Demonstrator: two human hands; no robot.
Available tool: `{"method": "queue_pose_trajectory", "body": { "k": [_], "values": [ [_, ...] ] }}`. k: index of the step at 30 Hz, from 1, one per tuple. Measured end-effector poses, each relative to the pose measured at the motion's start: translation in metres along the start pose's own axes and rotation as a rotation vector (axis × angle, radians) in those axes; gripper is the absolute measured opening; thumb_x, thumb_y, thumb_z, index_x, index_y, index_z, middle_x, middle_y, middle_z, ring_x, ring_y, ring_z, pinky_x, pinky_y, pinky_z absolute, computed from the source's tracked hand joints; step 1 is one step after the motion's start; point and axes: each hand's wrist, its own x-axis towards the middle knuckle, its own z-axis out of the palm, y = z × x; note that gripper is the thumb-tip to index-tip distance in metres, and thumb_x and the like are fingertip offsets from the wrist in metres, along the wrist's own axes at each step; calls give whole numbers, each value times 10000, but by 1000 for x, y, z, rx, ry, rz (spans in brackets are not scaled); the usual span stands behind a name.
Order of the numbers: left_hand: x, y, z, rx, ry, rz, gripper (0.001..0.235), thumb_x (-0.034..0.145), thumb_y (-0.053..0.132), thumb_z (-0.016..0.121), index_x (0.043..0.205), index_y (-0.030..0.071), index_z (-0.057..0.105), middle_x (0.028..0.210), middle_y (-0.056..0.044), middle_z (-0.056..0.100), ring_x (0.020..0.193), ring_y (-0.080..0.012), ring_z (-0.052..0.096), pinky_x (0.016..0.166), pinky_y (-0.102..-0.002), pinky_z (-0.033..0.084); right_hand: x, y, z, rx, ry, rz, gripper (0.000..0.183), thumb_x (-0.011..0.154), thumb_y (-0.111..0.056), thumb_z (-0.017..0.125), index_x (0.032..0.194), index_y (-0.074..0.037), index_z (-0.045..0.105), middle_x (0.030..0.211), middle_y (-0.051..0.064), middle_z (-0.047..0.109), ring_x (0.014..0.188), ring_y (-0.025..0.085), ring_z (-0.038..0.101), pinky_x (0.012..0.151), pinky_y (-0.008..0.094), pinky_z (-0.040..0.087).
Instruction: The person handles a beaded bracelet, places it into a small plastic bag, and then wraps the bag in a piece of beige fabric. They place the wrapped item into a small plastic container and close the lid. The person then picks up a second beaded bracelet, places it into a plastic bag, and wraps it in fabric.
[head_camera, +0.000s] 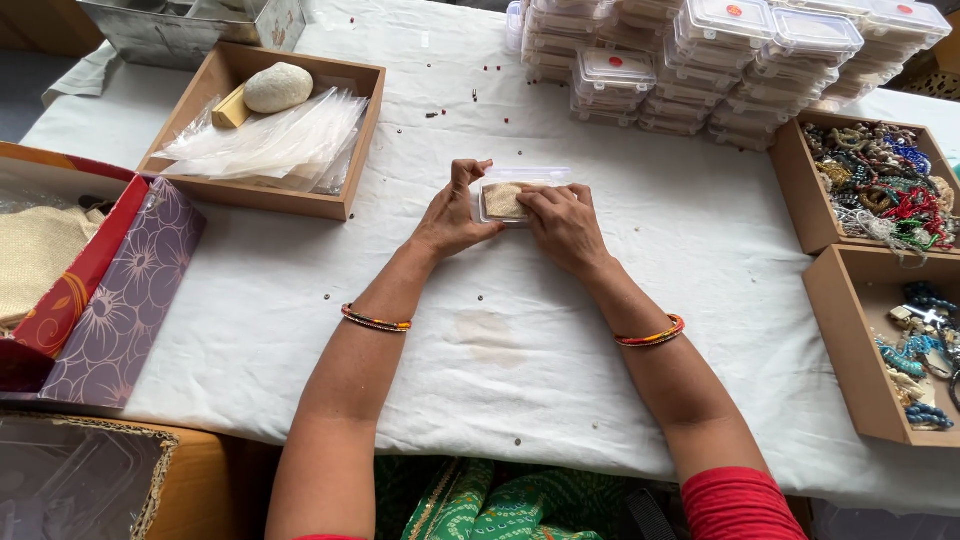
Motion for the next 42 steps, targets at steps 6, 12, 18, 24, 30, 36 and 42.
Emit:
{"method": "queue_pose_trajectory", "body": {
  "k": [6,12,18,24,30,36,42],
  "values": [
    [0,9,-3,9,34,4,758,764,242,889,1288,247,341,1447,-82,576,1335,-309,570,1153,-435,484,-10,20,6,-263,55,-171,210,1047,-277,726,1218,-159,698,1035,19,728,938,184,663,940,392,425],
    [-6,29,-15,231,14,60,535,751,244,882,1204,224,598,1436,-30,596,1382,-258,524,1173,-431,433,14,-5,-36,-84,258,-202,922,699,-584,832,1419,-152,451,1311,137,615,1219,304,577,1076,498,399],
    [-3,9,-10,248,61,135,457,836,239,811,1255,213,628,1413,-43,627,1368,-268,534,1154,-452,423,1,19,-8,319,-59,105,1010,704,-311,899,1544,-207,349,1390,91,647,1318,302,584,1153,499,467],
    [-4,17,-18,34,105,76,408,988,336,698,1371,230,610,1259,-73,712,1165,-256,689,988,-393,577,0,30,7,478,45,169,864,904,-278,810,1586,-195,287,1275,91,752,1200,293,718,1106,498,528],
    [-3,25,-15,196,242,270,443,956,380,647,1383,268,614,1098,-55,756,888,-210,755,755,-329,643,2,33,6,655,-7,366,875,952,-319,755,1623,-184,211,1200,132,754,1133,259,743,1076,456,565],
    [-3,25,-14,309,289,296,445,960,413,651,1379,267,619,1019,-46,770,809,-200,755,686,-332,637,4,32,8,756,10,328,982,914,-282,812,1625,-153,147,1236,160,711,1210,254,694,1105,441,549],
    [-1,11,-18,171,232,246,575,890,387,743,1368,103,597,1012,-105,757,895,-246,756,766,-366,635,1,36,12,792,5,374,784,853,-205,846,1486,-125,389,1255,121,710,1216,226,685,1085,376,542]
  ]
}}
